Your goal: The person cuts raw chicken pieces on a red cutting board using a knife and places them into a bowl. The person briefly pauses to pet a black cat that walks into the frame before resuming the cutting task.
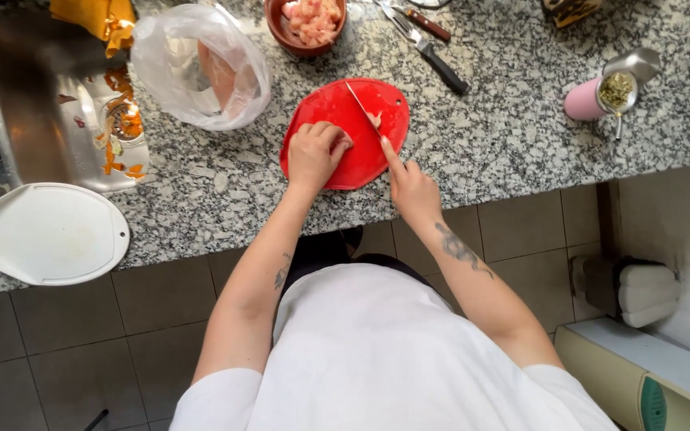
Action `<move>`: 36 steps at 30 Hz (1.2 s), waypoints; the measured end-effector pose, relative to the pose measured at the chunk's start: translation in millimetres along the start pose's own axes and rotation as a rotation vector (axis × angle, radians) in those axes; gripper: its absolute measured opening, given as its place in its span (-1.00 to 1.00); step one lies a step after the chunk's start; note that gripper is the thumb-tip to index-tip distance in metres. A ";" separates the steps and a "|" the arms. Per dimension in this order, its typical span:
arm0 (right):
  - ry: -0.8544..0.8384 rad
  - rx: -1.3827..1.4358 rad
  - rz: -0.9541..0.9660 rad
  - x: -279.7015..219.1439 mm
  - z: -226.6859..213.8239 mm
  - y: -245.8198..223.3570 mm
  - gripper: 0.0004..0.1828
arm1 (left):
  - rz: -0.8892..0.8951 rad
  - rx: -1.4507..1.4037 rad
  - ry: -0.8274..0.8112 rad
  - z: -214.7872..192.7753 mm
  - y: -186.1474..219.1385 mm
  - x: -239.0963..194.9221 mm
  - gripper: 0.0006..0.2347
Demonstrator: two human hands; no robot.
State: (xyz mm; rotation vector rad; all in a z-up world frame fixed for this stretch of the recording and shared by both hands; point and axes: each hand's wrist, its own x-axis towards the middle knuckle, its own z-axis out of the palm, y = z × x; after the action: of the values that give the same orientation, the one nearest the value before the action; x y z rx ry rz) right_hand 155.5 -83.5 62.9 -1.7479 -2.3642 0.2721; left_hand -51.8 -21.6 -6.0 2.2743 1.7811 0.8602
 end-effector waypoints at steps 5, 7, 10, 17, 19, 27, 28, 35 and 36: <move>-0.061 0.136 0.048 -5.6 -23.8 -28.1 -0.44 | -0.019 -0.043 -0.097 -15.6 10.3 -3.0 -0.82; -0.045 0.100 -0.008 -20.5 -26.0 -36.1 -0.40 | -0.043 -0.039 -0.103 -8.5 10.9 -11.7 -0.85; -0.038 0.022 -0.018 -27.5 -15.8 -34.7 -0.41 | -0.062 0.015 -0.081 1.1 10.2 -9.0 -0.84; -0.018 0.085 -0.040 0.4 4.9 -40.4 -0.43 | -0.054 0.057 -0.088 0.6 12.5 -7.0 -0.81; 0.013 0.084 -0.057 9.2 12.1 -38.9 -0.45 | -0.044 0.062 -0.082 4.3 15.0 -7.6 -0.82; -0.111 0.091 -0.026 -35.9 -10.3 -30.6 -0.38 | -0.060 0.117 -0.030 10.9 12.5 -9.8 -0.79; -0.124 0.094 -0.015 -25.6 -4.5 -32.3 -0.38 | -0.062 0.111 -0.046 9.9 12.3 -11.1 -0.79; -0.030 -0.010 -0.067 -2.2 16.4 -25.9 -0.34 | -0.036 0.133 -0.030 1.1 11.3 -11.4 -0.79; -0.013 -0.058 -0.088 -0.8 14.0 -19.4 -0.32 | -0.041 0.125 -0.003 3.1 7.8 -5.7 -0.80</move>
State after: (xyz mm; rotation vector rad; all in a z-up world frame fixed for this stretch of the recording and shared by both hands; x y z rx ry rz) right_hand 134.2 -90.4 54.3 -1.6657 -2.4740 0.2041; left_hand -44.4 -28.3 -7.2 2.3022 1.9248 0.7581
